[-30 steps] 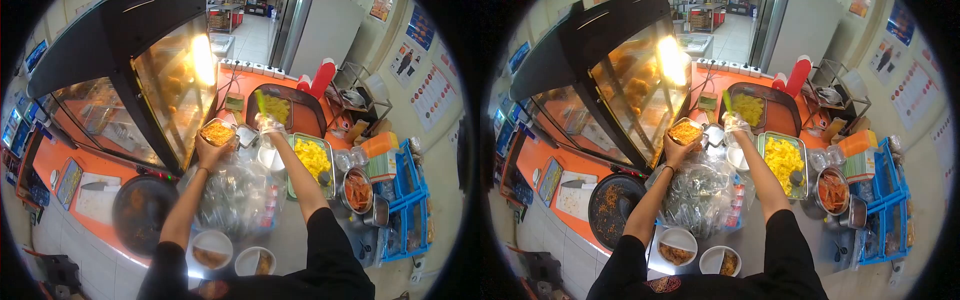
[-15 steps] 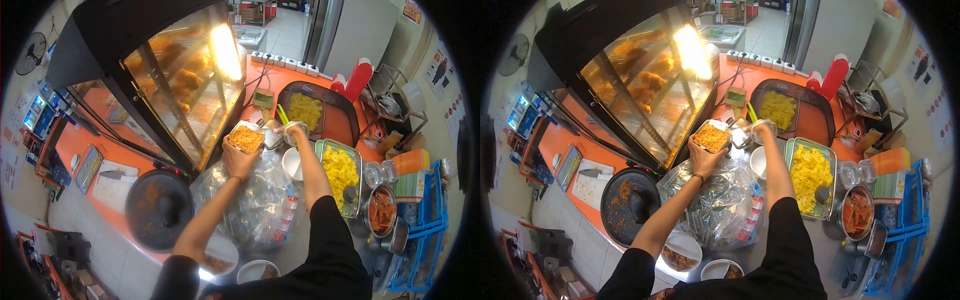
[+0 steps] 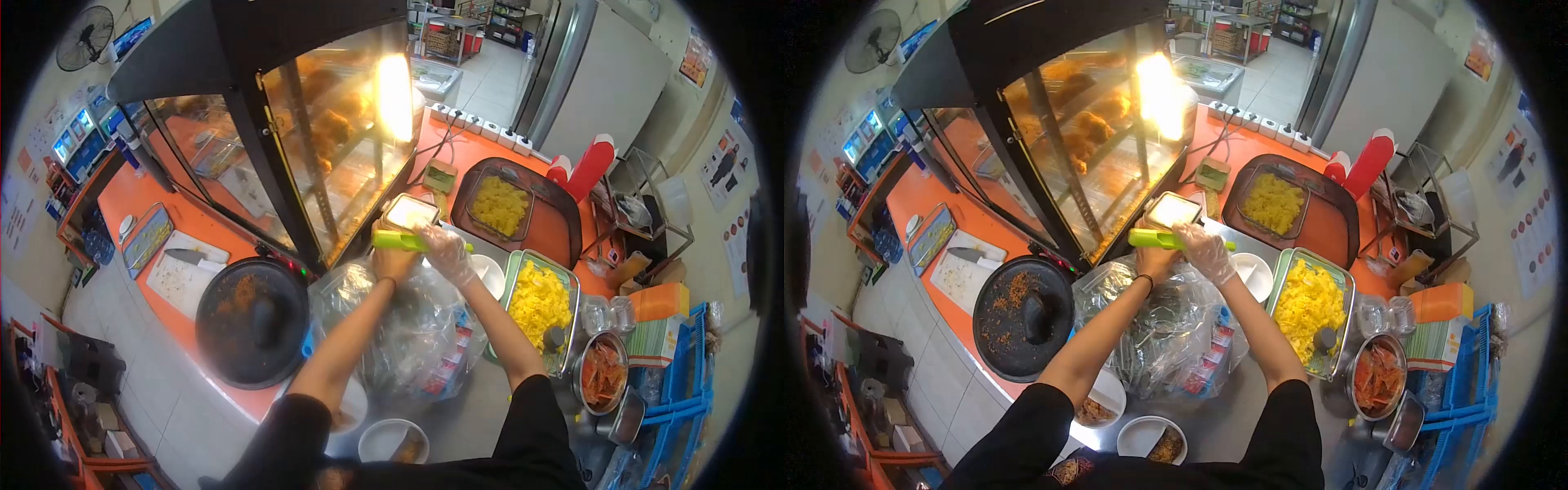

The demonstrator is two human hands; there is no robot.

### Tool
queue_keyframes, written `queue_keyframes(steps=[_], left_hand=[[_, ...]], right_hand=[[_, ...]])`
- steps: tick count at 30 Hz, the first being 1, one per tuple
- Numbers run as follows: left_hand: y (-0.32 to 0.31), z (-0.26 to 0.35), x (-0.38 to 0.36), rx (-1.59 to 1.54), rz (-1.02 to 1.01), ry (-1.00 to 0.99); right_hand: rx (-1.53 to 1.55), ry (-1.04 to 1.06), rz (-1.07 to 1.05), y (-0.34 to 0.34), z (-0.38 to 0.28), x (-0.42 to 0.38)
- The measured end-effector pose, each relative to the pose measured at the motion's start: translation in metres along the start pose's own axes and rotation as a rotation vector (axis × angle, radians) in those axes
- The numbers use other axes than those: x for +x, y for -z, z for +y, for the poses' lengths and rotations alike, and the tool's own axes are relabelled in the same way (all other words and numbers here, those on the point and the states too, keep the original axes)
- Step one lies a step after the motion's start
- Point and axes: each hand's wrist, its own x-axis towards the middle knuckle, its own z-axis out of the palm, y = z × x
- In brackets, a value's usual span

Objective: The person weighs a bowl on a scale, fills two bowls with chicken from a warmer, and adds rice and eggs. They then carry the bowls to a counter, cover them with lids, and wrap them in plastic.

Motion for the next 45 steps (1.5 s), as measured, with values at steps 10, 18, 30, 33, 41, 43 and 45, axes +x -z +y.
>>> queue_keyframes(steps=[10,18,30,33,41,43,45], left_hand=[[0.03,0.01,-0.004,-0.053,-0.119,-0.07],[0.019,-0.001,0.0,0.059,-0.091,-0.123],[0.018,-0.024,0.033,-0.248,-0.366,-0.194],[0.027,-0.017,0.045,-0.347,-0.151,-0.29],[0.03,0.017,0.068,-0.181,-0.067,0.021],[0.044,0.036,0.066,-0.156,-0.146,0.04],[0.047,0.047,0.07,-0.173,-0.193,-0.056]], right_hand=[[0.534,-0.398,-0.128,0.026,0.008,0.019],[1.013,-0.709,-0.11,-0.051,0.061,0.038],[0.335,-0.663,-0.456,-0.002,0.039,0.069],[0.247,-0.627,-0.423,-0.012,0.041,0.061],[0.867,-0.744,-0.148,-0.031,0.062,0.036],[0.776,-0.814,-0.101,-0.027,0.063,0.033],[1.385,-0.764,0.048,-0.015,0.065,0.033]])
